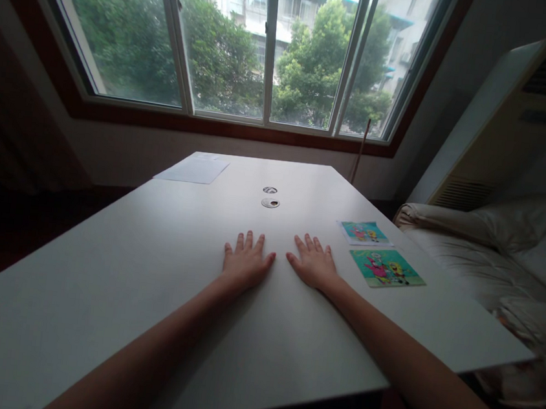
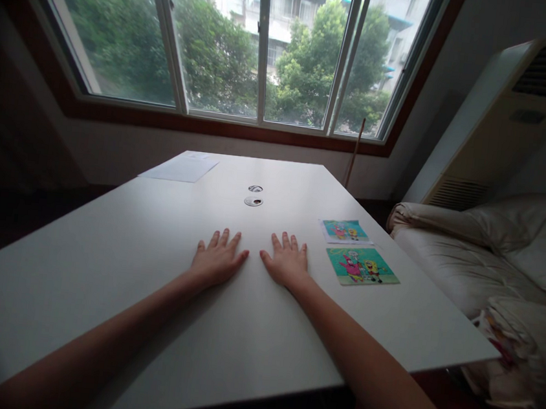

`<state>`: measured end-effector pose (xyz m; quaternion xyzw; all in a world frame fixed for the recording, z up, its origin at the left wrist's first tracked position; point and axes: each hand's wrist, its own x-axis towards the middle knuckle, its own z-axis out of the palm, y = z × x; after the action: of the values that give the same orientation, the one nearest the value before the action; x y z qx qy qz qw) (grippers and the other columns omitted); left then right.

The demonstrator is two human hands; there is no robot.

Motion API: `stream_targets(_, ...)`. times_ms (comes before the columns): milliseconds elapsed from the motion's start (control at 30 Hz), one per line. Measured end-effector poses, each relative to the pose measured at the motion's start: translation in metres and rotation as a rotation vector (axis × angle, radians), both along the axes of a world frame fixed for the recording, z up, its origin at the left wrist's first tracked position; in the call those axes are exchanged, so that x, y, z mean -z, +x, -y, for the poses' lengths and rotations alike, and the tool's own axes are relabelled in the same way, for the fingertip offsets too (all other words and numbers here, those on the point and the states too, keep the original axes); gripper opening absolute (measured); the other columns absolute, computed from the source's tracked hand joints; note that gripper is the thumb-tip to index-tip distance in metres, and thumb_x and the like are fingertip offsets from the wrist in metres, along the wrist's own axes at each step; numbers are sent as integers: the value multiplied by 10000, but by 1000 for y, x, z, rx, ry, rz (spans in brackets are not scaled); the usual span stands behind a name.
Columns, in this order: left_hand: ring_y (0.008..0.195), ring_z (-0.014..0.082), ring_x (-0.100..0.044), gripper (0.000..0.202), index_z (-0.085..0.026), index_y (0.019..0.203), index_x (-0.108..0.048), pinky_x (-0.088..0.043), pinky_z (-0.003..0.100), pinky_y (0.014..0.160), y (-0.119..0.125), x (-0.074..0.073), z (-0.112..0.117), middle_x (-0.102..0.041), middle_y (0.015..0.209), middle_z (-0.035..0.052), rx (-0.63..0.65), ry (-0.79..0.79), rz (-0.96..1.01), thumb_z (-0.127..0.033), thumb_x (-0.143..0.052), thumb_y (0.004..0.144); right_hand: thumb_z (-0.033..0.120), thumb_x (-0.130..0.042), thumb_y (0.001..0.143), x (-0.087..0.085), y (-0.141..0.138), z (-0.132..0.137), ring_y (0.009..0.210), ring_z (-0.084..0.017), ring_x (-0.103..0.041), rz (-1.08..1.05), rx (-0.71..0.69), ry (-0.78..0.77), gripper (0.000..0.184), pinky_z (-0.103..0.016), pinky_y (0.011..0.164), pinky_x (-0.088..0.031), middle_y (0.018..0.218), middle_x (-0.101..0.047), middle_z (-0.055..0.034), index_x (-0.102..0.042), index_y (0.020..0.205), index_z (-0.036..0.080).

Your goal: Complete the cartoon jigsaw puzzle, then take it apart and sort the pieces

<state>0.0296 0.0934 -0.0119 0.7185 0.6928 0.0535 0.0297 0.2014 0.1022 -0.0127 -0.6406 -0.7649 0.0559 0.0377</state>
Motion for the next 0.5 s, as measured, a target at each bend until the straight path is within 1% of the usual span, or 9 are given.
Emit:
stream_targets(200, 1289, 333, -123, 660, -202, 1355, -234, -140, 585, 963, -2, 2, 1, -171, 1421, 129, 3, 11, 3, -577, -210, 812, 601, -156, 820, -1, -3, 1, 1302, -271, -85, 12, 7, -4, 652, -512, 998, -53, 1441, -107, -60, -128, 1375, 260)
stream_targets(267, 1290, 329, -120, 656, -207, 1353, -238, -133, 580, 969, -3, 4, 2, -170, 1422, 128, 1, 15, 12, -579, -211, 813, 595, -170, 822, -2, -5, 0, 1300, -273, -96, 19, 3, -19, 645, -517, 996, -76, 1438, -123, -60, -137, 1373, 260)
stream_targets(333, 1292, 323, -117, 652, -214, 1351, -237, -125, 573, 975, -7, 4, 3, -172, 1423, 123, -1, 18, 34, -583, -206, 815, 576, -184, 831, -2, -7, -2, 1290, -274, -141, 14, 0, -3, 630, -519, 988, -130, 1426, -174, -64, -139, 1373, 256)
stream_targets(367, 1293, 322, -108, 653, -215, 1351, -237, -122, 570, 978, -9, 3, 4, -171, 1424, 118, 2, 8, 52, -588, -195, 817, 557, -181, 841, -2, -8, -3, 1277, -270, -189, 0, 7, 39, 620, -512, 982, -169, 1409, -224, -70, -128, 1375, 247)
stream_targets(433, 1293, 317, -112, 647, -210, 1339, -260, -127, 555, 984, -18, -5, 10, -186, 1422, 113, 15, -7, 96, -591, -161, 825, 513, -176, 860, -2, -10, -3, 1226, -260, -299, -35, 1, 184, 602, -478, 955, -259, 1366, -313, -95, -129, 1376, 207)
stream_targets(500, 1281, 309, -157, 633, -209, 1312, -305, -158, 543, 979, -33, -20, 23, -236, 1404, 114, 42, -2, 130, -588, -146, 831, 496, -205, 863, -4, -10, 4, 1172, -266, -373, -42, -73, 332, 585, -469, 924, -314, 1317, -381, -115, -204, 1355, 179)
